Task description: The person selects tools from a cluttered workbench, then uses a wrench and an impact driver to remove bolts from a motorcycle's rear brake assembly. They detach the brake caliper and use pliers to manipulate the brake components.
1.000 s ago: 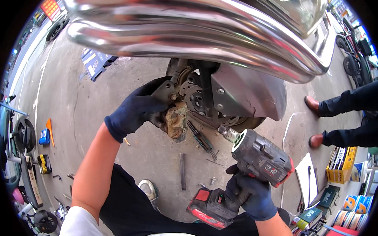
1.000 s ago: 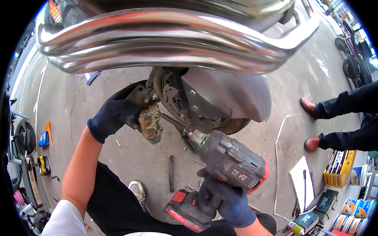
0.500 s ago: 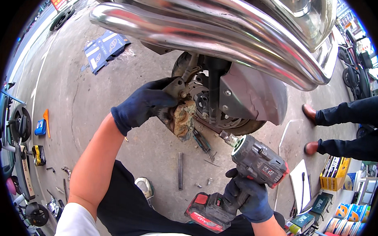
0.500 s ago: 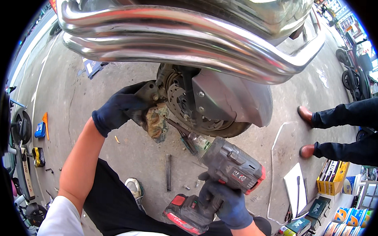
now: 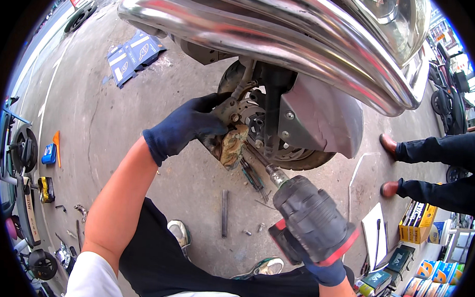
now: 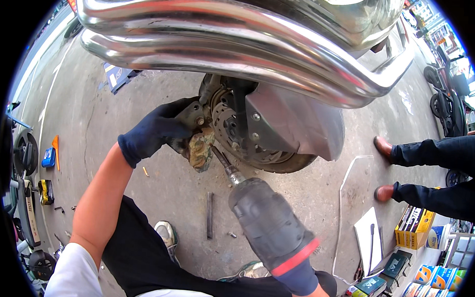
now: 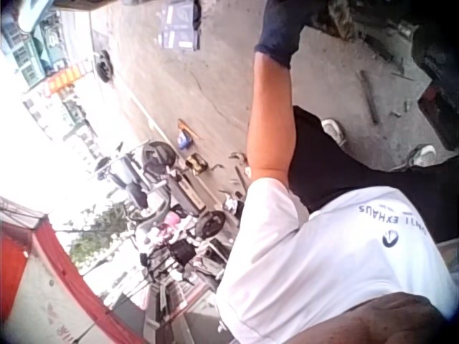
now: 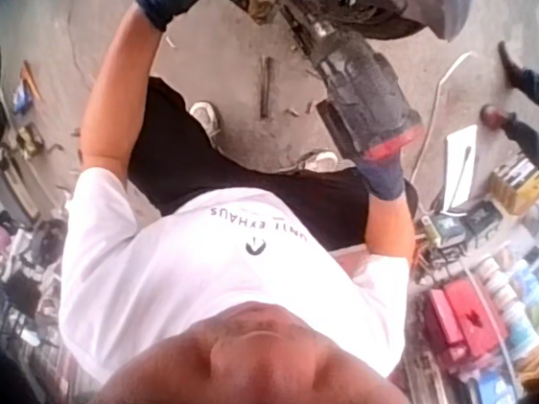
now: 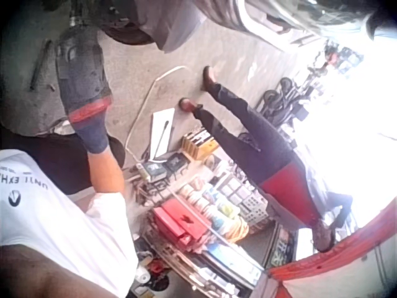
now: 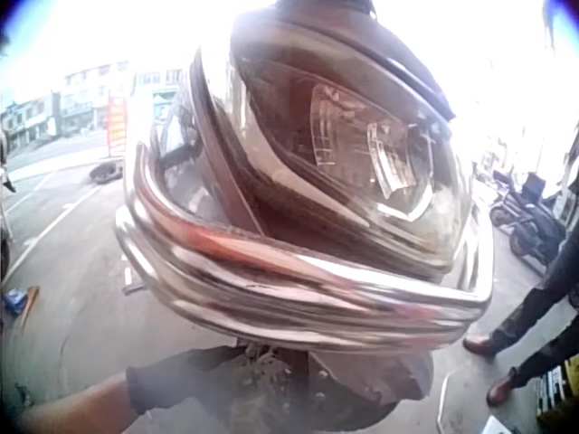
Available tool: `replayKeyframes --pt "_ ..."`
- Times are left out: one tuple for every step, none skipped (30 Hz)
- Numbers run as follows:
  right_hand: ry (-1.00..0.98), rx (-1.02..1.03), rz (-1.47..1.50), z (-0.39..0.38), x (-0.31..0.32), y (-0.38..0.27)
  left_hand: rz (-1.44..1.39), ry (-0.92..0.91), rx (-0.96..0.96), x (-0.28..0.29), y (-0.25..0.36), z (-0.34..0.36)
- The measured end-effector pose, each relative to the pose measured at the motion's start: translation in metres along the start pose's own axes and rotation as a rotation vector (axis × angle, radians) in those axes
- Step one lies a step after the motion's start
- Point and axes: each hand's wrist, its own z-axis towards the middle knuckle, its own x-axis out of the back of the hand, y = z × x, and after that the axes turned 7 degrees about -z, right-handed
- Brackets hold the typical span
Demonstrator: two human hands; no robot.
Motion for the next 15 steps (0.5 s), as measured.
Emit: replayKeyframes --pt "0.008 -0.004 0.013 -0.001 -0.001 0.0 0.019 -0.004 0.006 0.002 0.0 0.0" --pt "0.016 -0.008 0.026 -0.003 -0.004 0.0 0.039 -0.009 0.013 0.004 0.0 0.0" --pt "0.024 -0.012 0.039 -0.006 -0.008 0.0 0.024 -0.011 0.012 0.004 0.0 -0.002" --pt "0.025 -0.175 0.41 -0.01 -0.013 0.002 0.004 -0.019 0.009 0.001 0.001 -0.002" --pt "0.017 -0.385 0.643 -0.013 -0.016 0.0 -0.015 -0.026 0.006 0.0 0.002 -0.001" --pt "0.01 -0.597 0.874 -0.016 -0.018 -0.005 0.007 -0.025 0.001 -0.001 0.001 0.0" --pt "-0.001 -0.805 1.112 -0.016 -0.022 -0.008 0.034 -0.015 -0.003 0.001 -0.001 0.001" --pt "0.018 -0.86 1.212 -0.012 -0.023 -0.011 0.06 -0.006 -0.008 0.002 -0.001 0.001" --pt "0.026 -0.863 1.207 -0.011 -0.024 -0.012 0.061 0.0 -0.003 0.002 0.0 0.0" --pt "0.035 -0.868 1.199 -0.013 -0.024 -0.014 0.059 0.003 0.003 0.001 0.0 0.0" --pt "0.045 -0.874 1.19 -0.015 -0.024 -0.015 0.057 0.005 0.009 0.0 0.0 0.0" --pt "0.058 -0.815 1.131 -0.02 -0.03 -0.012 0.06 0.007 0.008 0.0 -0.001 0.0" --pt "0.073 -0.759 1.069 -0.023 -0.036 -0.008 0.062 0.004 0.006 0.0 -0.001 0.001" --pt "0.063 -0.756 1.063 -0.027 -0.037 -0.005 0.063 0.002 0.005 -0.001 -0.001 0.002" --pt "0.052 -0.754 1.056 -0.031 -0.038 -0.002 0.06 0.002 0.002 -0.002 -0.002 0.003"
